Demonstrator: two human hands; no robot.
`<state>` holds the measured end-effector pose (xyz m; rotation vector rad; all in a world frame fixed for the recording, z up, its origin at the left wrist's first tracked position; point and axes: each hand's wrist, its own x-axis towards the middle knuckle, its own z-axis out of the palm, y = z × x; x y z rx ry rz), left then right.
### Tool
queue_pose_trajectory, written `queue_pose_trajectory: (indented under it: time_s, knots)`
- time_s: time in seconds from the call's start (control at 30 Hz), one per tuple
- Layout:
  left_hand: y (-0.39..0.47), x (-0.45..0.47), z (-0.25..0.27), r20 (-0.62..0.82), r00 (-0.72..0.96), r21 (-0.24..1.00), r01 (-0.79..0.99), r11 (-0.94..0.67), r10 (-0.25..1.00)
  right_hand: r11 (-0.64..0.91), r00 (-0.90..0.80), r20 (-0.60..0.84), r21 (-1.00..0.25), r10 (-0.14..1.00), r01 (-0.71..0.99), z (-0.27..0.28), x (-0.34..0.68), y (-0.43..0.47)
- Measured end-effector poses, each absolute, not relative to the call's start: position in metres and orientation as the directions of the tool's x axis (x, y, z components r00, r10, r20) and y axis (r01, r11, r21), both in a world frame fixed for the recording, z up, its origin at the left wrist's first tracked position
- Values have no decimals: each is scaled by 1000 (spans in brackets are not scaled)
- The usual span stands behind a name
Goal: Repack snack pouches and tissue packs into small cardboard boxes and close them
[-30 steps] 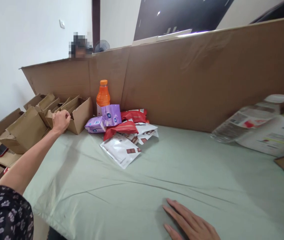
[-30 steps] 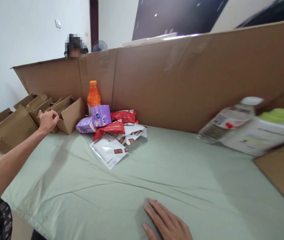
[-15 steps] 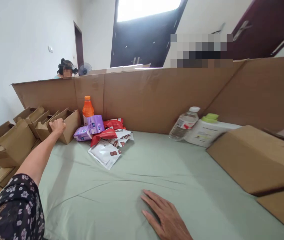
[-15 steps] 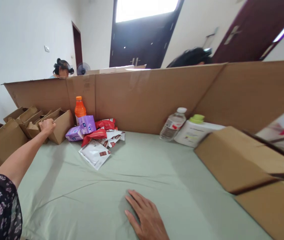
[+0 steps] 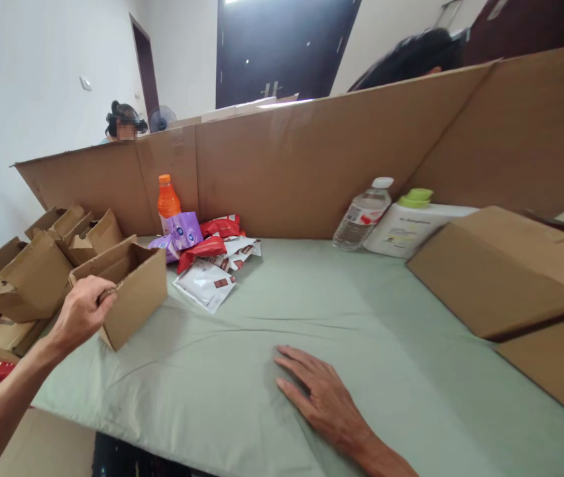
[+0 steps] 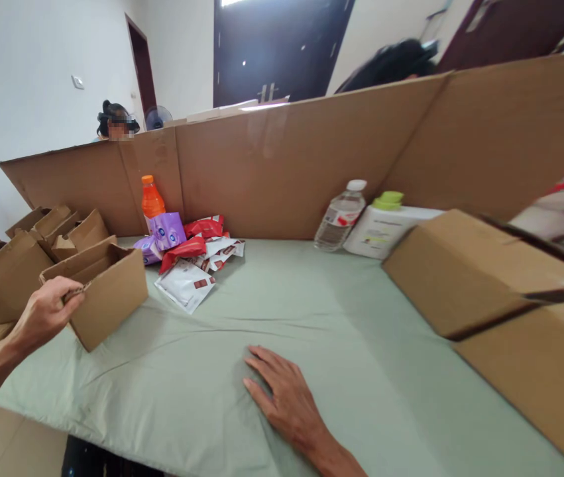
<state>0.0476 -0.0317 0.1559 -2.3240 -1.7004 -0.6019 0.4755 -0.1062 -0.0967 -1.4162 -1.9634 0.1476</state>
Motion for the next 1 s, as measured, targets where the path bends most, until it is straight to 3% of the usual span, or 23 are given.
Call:
queue_pose_trajectory:
  time_s: [0.13,0.3,0.4,0.5,0.57,0.63,0.8,1.0]
  knots:
    - [-88,65,145,530,570,108,689,-717,628,238,28,316,-768,948,594,-81,471,-106]
    - [-121,93,133,493,687,108,560,-822,533,113,47,128,-963,991,244,-52,447,-119]
    - [-134,92,113,601,594,140,581,-802,535,61,-20,59,-993,998,98,-37,438,-129]
    - [-144,78,77,682,362,319,636,-703,636,-33,-24,-34,-999,999,23,-28,436,-137]
    - [-146,69,48,607,254,464,656,-595,753,-94,-18,-94,-995,995,-13,-25,435,-140]
    - [-142,63,20,489,212,531,698,-481,846,-142,-29,-140,-988,990,-55,-25,433,-138]
    - [-120,77,-23,285,318,491,762,-423,904,-104,-26,-102,-988,994,-117,-38,425,-124]
    - [-82,107,-27,334,360,495,719,-487,871,-146,-32,-145,-988,989,-41,-39,446,-98]
